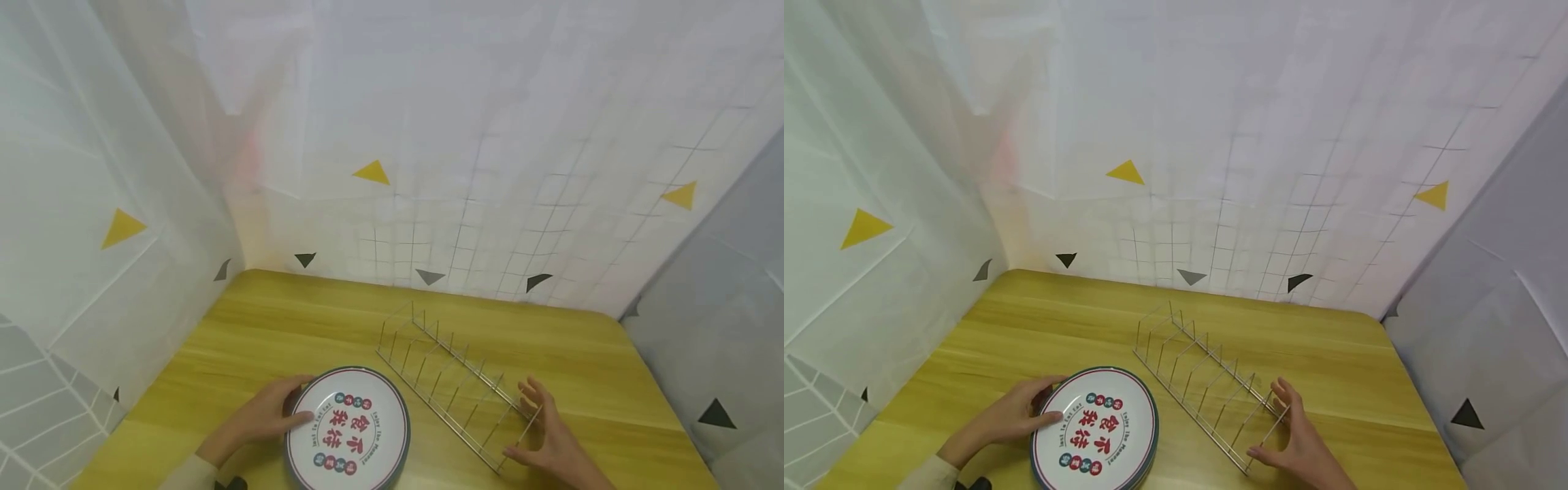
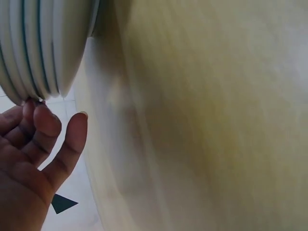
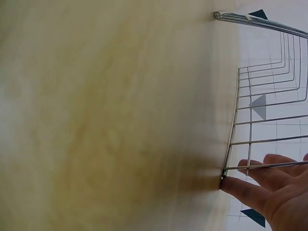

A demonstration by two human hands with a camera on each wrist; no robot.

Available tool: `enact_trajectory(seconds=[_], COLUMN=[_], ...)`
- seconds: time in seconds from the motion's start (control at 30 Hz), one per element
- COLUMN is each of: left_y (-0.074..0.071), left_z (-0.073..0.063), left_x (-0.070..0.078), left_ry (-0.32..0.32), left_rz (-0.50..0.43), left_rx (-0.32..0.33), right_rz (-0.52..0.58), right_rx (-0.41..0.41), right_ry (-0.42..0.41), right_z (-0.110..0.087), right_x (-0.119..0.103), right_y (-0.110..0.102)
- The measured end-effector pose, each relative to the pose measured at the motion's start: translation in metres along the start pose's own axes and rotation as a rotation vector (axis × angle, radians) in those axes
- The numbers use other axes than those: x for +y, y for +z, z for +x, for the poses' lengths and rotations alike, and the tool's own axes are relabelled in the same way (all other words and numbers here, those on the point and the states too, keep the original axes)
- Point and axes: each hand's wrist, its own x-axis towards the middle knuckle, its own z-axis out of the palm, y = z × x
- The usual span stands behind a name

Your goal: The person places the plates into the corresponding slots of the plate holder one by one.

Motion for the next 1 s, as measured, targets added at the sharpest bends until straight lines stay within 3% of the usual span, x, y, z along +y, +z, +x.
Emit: enact_trajectory(seconds=[0.33, 0.43, 0.57, 0.7, 0.8, 1.0], left_y=[-0.005, -0.008, -0.015, -0.026, -0.031, -0.034], left_z=[0.004, 0.006, 0.010, 0.013, 0.014, 0.016], left_x=[0.002, 0.003, 0.008, 0.016, 0.020, 0.022], left_ry=[-0.026, 0.017, 0.121, 0.181, 0.176, 0.120], left_rz=[-0.021, -0.031, -0.036, -0.015, 0.007, 0.006], left_rx=[-0.014, 0.005, 0.072, 0.129, 0.133, 0.078], right_rz=[-0.020, -0.030, -0.036, -0.029, -0.021, -0.011], right_rx=[-0.028, -0.041, -0.060, -0.048, -0.038, -0.059], right_ry=[0.032, 0.059, 0.086, 0.061, 0.037, 0.037], right_z=[0.000, 0.000, 0.000, 0.000, 0.000, 0.000], right_x=[0.002, 0.002, 0.002, 0.002, 0.003, 0.006], right_y=[-0.002, -0.003, -0.005, -0.005, -0.005, -0.006])
